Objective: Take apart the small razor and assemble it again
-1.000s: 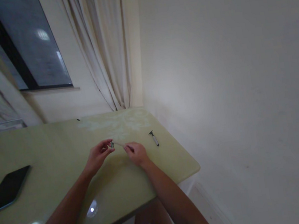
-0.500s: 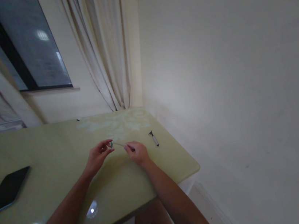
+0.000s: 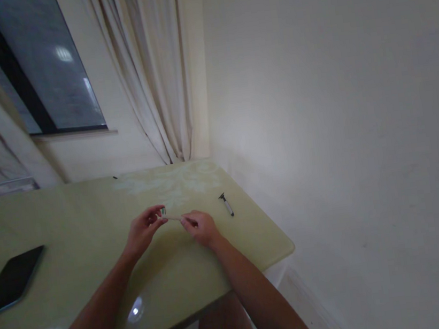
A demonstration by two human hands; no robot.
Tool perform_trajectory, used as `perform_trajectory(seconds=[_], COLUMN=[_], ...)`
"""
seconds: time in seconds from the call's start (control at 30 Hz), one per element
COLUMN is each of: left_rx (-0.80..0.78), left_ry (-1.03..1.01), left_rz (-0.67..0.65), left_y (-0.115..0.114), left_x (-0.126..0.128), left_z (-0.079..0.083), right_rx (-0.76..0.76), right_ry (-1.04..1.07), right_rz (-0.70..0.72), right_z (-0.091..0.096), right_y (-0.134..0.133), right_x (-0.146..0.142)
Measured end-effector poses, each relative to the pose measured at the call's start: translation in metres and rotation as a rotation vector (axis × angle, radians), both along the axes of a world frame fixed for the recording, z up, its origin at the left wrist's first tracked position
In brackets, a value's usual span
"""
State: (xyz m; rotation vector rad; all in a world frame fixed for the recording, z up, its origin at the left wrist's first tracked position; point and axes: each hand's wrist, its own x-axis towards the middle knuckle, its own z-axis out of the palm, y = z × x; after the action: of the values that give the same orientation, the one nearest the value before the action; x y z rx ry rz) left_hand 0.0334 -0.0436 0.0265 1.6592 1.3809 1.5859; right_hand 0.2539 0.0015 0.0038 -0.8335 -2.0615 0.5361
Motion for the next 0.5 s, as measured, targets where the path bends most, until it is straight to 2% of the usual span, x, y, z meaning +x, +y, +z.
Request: perform_trajectory(seconds=[0.13, 0.23, 0.33, 0.5], left_rx=[0.017, 0.022, 0.015, 0.025], left_ry=[0.002, -0.003, 0.002, 0.018], left_rz=[-0.001, -0.001, -0.001, 0.007], left_y=[0.0002, -0.0003, -0.0006, -0.001], left_x=[0.0004, 0.0011, 0.0018, 0.0027], left_z=[0.0006, 0.002, 0.003, 0.0036], right_rx=[0.008, 0.016, 0.028, 0.047], right_ry=[-0.007, -0.021, -0.013, -0.033], right_rz=[-0.065, -0.025, -0.082, -0.075], right_z=[0.0021, 0.0025, 0.0023, 0.0035], right_y=[-0.0014, -0.0019, -0.0018, -0.0021], right_x=[0.0006, 0.0011, 0.0019, 0.0033])
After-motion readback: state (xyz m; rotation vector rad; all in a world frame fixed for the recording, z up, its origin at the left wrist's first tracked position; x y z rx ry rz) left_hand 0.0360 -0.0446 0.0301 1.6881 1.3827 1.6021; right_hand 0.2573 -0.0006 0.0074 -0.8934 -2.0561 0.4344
